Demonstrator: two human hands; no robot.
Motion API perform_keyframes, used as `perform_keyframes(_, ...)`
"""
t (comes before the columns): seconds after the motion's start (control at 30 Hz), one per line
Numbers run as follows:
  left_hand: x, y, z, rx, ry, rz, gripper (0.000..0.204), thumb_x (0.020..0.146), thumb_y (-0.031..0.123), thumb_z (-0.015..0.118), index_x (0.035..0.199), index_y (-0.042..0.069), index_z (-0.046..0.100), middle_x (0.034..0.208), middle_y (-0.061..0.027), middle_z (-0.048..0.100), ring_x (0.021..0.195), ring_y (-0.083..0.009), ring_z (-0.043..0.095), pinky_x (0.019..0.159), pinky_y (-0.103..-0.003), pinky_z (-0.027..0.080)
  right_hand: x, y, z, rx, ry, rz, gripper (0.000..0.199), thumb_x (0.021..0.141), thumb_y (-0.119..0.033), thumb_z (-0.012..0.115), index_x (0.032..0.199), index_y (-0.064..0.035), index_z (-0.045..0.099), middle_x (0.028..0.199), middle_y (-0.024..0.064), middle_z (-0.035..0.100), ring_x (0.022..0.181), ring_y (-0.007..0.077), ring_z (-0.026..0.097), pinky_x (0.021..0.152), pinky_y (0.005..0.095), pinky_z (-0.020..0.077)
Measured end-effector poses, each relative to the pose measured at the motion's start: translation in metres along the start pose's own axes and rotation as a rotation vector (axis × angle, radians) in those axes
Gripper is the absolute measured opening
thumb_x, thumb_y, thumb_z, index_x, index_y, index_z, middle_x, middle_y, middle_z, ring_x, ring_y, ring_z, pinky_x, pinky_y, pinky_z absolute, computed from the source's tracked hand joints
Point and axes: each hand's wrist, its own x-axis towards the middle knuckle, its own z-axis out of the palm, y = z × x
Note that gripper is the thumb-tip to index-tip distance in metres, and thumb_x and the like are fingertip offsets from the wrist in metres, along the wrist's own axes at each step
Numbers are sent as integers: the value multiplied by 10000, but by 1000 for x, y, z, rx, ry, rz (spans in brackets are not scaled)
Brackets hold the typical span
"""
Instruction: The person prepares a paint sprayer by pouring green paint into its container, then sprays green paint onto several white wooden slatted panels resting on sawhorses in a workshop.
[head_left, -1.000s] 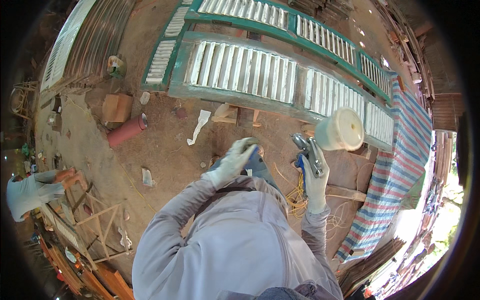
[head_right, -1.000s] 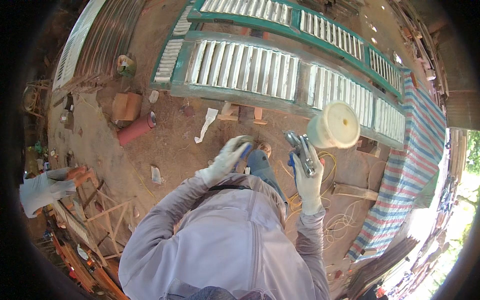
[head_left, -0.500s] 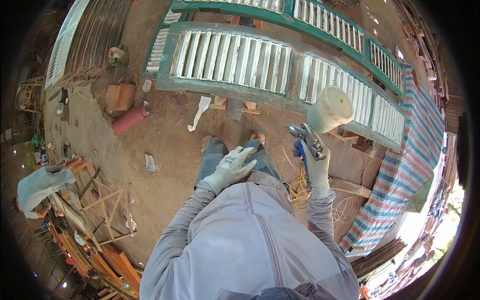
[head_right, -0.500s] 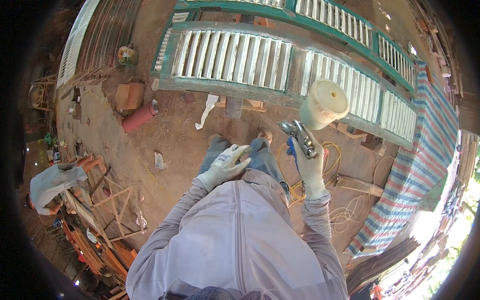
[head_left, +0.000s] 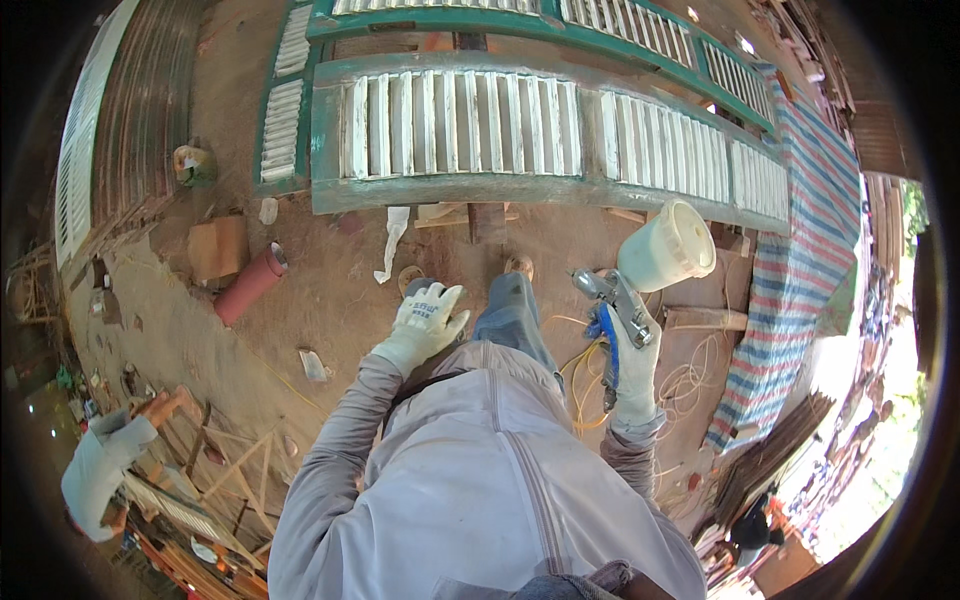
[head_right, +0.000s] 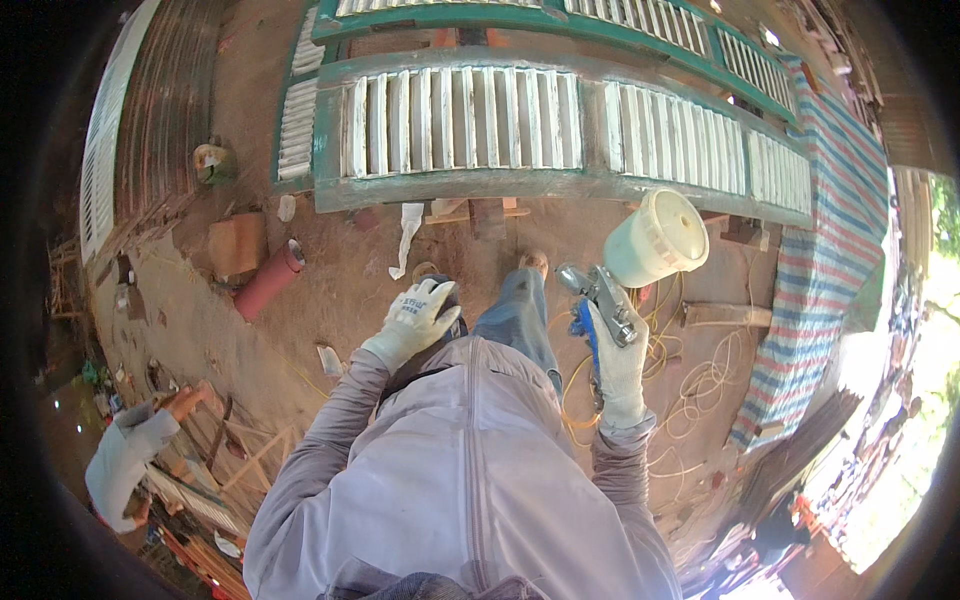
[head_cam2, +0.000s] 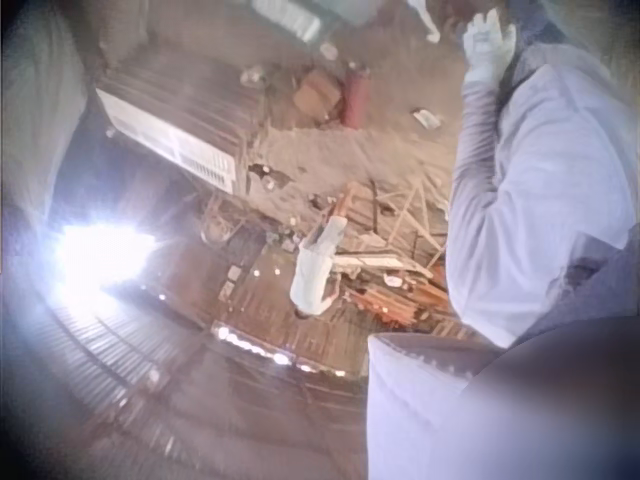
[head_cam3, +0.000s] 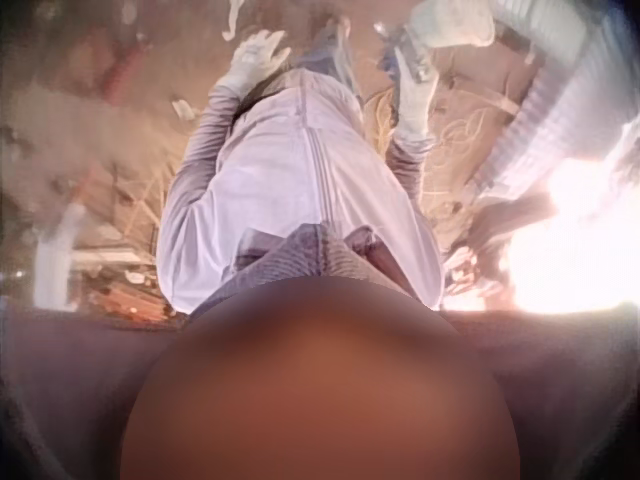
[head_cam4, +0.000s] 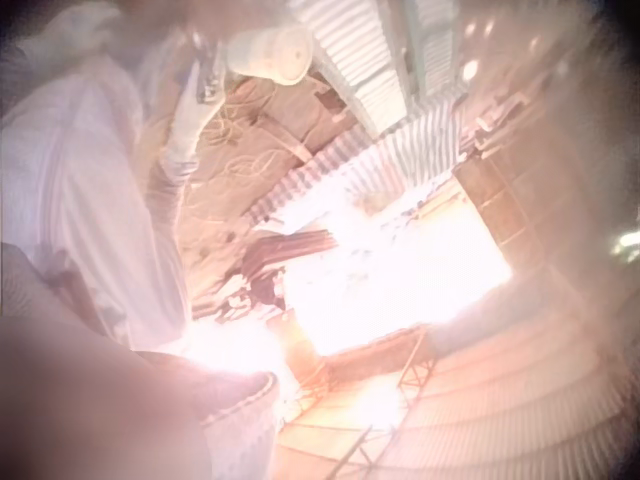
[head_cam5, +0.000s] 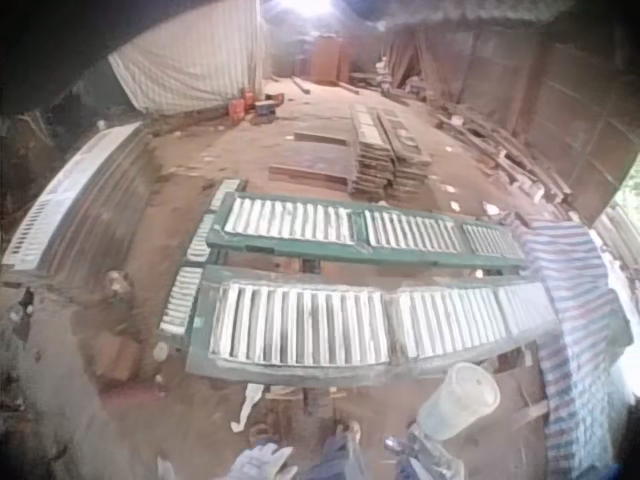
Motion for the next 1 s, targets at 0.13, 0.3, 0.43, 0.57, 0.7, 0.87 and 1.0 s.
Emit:
perform_keyframes(0.13, -17, -51, -19, 104, -184, -9, 471, 937, 434, 590, 1291, 123, 569, 1175, -141, 582, 1075, -356, 602, 876, -487, 479, -31, -2, 33, -55, 171, 10, 453, 961, -67, 651, 1394, 19, 548, 985, 48, 677, 721, 74, 591, 617, 219, 483)
perform_keyframes(0.3, -20, -85, -34, 203, -226, 87, 447, 936, 424, 600, 1265, 123, 570, 1135, -140, 577, 1053, -349, 602, 839, -499, 483, -56, -2, 41, -31, 434, -55, 437, 954, -28, 643, 1383, 12, 566, 907, 7, 662, 684, 56, 561, 591, 212, 457)
perform_keyframes(0.43, -13, -83, -36, 193, -178, 118, 434, 935, 404, 610, 1266, 127, 563, 1133, -132, 580, 1040, -350, 605, 827, -499, 488, -56, -7, 41, -117, 427, -135, 462, 978, -50, 614, 1425, 20, 520, 1080, 59, 692, 729, 54, 570, 618, 207, 486)
perform_keyframes(0.57, -5, -60, -25, 121, -102, 132, 413, 937, 384, 613, 1258, 127, 567, 1110, -128, 592, 1027, -349, 613, 839, -488, 493, -52, -13, 55, -153, 335, -80, 454, 966, -6, 608, 1411, 29, 532, 1113, 60, 694, 717, 52, 549, 614, 206, 482)
perform_keyframes(0.7, -5, -39, -13, 35, -120, 147, 425, 933, 383, 619, 1274, 132, 577, 1134, -136, 611, 1044, -339, 621, 850, -478, 492, -58, -22, 76, -138, 161, -3, 470, 950, 19, 620, 1411, 36, 527, 1127, 77, 686, 759, 69, 585, 653, 226, 518)
perform_keyframes(0.87, -13, -37, -11, 78, -311, 94, 467, 963, 444, 547, 1320, 143, 546, 1199, -138, 593, 1146, -338, 577, 929, -484, 459, -58, -27, 90, 30, 52, 67, 482, 950, -4, 637, 1416, 33, 520, 1168, 92, 683, 862, 101, 635, 724, 261, 553)
perform_keyframes(1.0, -17, -55, -20, 92, -321, 32, 469, 962, 447, 545, 1312, 136, 552, 1210, -146, 576, 1146, -347, 575, 931, -490, 458, -50, -26, 83, -64, 172, -19, 470, 954, -7, 630, 1412, 26, 531, 1099, 67, 695, 758, 70, 604, 662, 216, 525)
